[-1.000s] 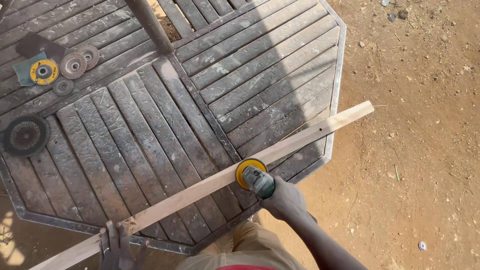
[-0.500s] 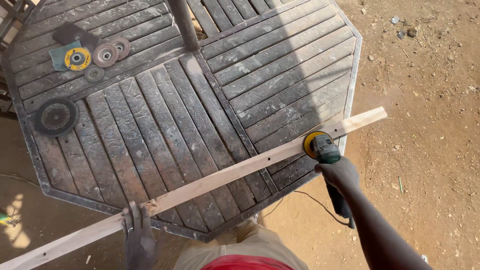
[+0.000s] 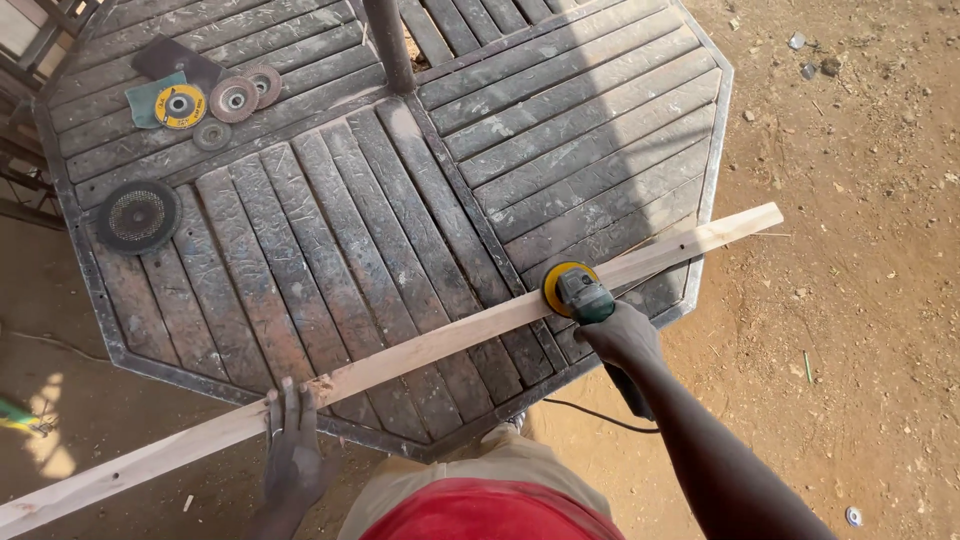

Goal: Sanding a long wooden plank using an angle grinder with a sanding disc

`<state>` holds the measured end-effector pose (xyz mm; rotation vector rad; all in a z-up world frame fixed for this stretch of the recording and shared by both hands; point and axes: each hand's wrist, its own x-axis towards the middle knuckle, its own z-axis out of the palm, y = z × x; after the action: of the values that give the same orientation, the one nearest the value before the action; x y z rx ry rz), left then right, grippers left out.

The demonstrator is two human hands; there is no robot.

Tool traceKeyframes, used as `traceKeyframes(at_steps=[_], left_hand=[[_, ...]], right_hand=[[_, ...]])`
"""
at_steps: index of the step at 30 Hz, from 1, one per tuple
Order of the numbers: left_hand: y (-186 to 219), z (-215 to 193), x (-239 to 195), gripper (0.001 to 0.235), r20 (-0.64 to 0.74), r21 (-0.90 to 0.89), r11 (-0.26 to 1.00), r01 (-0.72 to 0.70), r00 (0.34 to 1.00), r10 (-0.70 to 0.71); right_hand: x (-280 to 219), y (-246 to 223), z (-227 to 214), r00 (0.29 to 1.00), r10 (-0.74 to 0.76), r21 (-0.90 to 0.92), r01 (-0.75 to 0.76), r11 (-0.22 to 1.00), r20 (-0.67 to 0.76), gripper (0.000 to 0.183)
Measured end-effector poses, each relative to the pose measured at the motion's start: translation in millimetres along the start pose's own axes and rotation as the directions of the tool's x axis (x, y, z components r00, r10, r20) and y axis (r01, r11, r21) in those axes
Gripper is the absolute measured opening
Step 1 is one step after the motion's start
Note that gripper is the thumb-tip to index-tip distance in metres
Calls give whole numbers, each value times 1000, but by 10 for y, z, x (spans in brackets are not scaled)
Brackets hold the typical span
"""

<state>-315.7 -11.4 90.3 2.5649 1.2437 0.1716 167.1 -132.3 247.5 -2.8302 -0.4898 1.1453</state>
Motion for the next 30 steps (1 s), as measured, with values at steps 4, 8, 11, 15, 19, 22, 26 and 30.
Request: traceKeyframes(at_steps=[4,8,11,15,19,22,26,30], left_hand=[[29,61,26,103,-71,32,999,-30,997,32],[-2,89,-9,102,-50,45,999,-4,999,7],[-56,139,-7,102,-23,64,998,13,1000,-11],[49,76,-31,100,-77,38,999,-1,997,4],[58,81,-28,99,-46,54,998,34,998,-32],[-67,170,-2,100,2,74,996,55,998,-56],[-134,208,10,99,66,35,994,105,992,-107],[-112,179,5,96,10,25,998,63,998,-63]], right_hand=[[109,80,-78,998,33,-21,-34,999,-57,50],[-115,-61,-26,1000,-16,-71,17,997,4,57],[143,134,35,996,63,72,-58,996,-65,60],[-33,85,28,996,4,-33,-7,999,-84,61],[-298,-99,387,990,-140,-98,141,985,25,54],[-364,-162,580,981,-183,-130,189,973,59,56],[-165,9,298,995,-97,-64,99,993,23,57],[359,465,-213,996,49,-4,-49,999,-73,53]])
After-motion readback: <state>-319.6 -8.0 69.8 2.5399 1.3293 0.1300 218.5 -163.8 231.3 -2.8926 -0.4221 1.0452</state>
